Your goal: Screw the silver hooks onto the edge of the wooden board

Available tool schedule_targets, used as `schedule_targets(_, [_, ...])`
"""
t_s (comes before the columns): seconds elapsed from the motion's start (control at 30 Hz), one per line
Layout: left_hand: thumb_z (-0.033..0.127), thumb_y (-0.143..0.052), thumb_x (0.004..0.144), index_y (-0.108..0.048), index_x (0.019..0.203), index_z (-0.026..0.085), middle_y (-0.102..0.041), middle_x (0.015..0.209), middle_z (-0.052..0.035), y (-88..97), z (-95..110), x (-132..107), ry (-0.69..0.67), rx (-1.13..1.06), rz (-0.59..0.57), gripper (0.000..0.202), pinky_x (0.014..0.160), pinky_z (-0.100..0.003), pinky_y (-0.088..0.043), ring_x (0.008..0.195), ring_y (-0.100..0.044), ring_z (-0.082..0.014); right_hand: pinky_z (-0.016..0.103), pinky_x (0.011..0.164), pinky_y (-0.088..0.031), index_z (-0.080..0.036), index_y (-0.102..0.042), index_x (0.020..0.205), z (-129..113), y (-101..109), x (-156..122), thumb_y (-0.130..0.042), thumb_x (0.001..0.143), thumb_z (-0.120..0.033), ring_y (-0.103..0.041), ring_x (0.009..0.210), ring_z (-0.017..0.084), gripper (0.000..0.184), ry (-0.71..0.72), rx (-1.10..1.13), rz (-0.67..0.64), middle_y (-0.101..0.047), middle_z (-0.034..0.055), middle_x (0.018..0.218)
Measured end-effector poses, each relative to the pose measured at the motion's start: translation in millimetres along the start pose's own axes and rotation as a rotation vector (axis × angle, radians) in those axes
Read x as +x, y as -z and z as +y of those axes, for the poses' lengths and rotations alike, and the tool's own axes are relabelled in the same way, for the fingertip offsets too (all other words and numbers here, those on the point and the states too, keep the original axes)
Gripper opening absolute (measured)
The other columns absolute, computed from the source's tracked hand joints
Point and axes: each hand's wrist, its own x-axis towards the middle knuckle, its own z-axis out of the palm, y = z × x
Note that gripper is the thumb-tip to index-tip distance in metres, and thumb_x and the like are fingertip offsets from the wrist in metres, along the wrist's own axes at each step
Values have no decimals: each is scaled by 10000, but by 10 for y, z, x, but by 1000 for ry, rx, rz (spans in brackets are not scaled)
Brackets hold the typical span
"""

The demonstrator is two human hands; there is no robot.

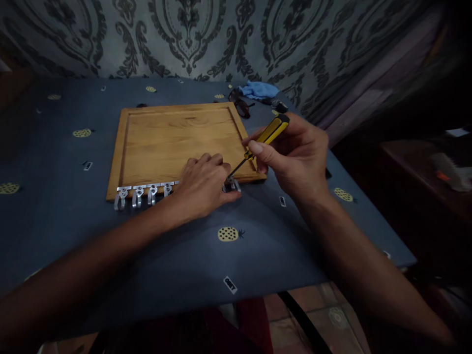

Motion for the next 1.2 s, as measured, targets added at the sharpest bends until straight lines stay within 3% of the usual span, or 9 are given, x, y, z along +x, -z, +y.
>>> schedule_targets(0.13, [501,-660,942,-700,1103,149,-671,1196,-131,7,3,0,5,-2,-13,389,938,-467,-474,1162,-589,-337,263,368,-465,-249,-604,727,8,14,23,-920,688,-505,-530,451,92,409,3,-7,-24,-700,-27,730])
schedule_targets(0.4, [485,-662,945,-700,1091,150,-671,1203,-130,16,11,-2,4,-7,-10,368,958,-461,-471,1169,-587,-329,309,441,-526,-305,-770,947,-19,56,11,-826,785,-577,-552,460,104,322,-10,-22,-60,-728,-20,805])
schedule_targets(0.67, [495,-659,944,-696,1098,141,-671,1190,-130,8,5,-2,1,-13,-11,388,951,-455,-458,1156,-583,-332,287,413,-493,-293,-735,798,41,42,-7,-882,732,-539,-583,497,118,294,70,-99,24,-708,-13,745])
schedule_targets(0.87, [495,-669,939,-700,1100,149,-672,1181,-125,9,8,-6,-1,-12,-6,382,946,-453,-466,1156,-589,-330,309,431,-522,-286,-674,789,-45,-23,-82,-843,765,-570,-635,571,163,331,69,-164,166,-684,9,765])
schedule_targets(1.2, [497,-663,942,-696,1092,153,-673,1189,-130,7,6,-5,-5,-11,-3,377,948,-465,-473,1157,-589,-333,311,420,-472,-265,-612,715,-57,-70,-72,-862,741,-570,-512,478,120,395,60,-144,116,-576,-24,668])
